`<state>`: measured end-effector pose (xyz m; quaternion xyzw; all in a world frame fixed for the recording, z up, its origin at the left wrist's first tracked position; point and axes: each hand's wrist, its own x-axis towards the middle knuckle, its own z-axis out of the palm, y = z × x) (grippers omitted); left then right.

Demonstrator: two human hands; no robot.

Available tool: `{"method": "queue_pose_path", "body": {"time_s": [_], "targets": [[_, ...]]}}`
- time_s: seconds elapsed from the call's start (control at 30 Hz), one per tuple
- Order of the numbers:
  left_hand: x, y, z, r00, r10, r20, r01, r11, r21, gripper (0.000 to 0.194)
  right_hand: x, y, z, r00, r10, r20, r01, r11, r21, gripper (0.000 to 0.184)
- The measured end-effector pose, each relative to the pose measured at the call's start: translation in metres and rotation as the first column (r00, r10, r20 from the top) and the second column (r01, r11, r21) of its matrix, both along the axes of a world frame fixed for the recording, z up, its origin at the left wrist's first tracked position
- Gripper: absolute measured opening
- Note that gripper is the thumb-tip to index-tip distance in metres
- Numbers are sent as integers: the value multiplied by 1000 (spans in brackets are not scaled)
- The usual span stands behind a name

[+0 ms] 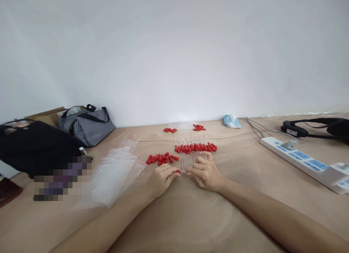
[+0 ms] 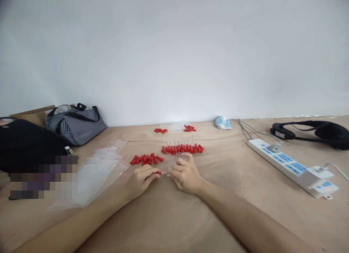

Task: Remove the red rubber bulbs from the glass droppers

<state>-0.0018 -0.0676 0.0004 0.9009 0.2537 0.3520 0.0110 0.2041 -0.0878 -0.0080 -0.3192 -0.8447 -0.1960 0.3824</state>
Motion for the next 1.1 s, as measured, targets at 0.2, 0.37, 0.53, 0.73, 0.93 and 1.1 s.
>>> {"method": "queue_pose_path", "body": {"time_s": [0.2, 0.37, 0.53, 0.73, 0.93, 1.1], "targets": [[-4, -3, 2, 999, -36, -34, 38, 998, 44, 22, 3, 0, -1, 999, 33, 7, -33, 999, 12, 19], [-5, -3, 3, 998, -50, -39, 51, 998, 32, 24, 5, -1, -3, 999, 44, 23, -44, 999, 8, 16], [-4, -3, 3, 997, -51, -57, 52, 999, 10, 27, 5, -2, -3, 998, 57, 13, -57, 998, 16, 15], [-6, -2, 2, 998, -35, -42, 36, 999, 24, 29, 6, -3, -3, 997, 72, -9, -72, 996, 45, 13], [-26, 3, 3, 995, 96, 38, -95, 995, -35, 23, 19, -1, -1, 988, -75, -132, 74, 997, -9, 12], [-31, 12, 5, 929, 305, 208, -307, 951, -24, 22, 7, 1, -1, 964, -124, -236, 113, 992, -59, 13]]}}
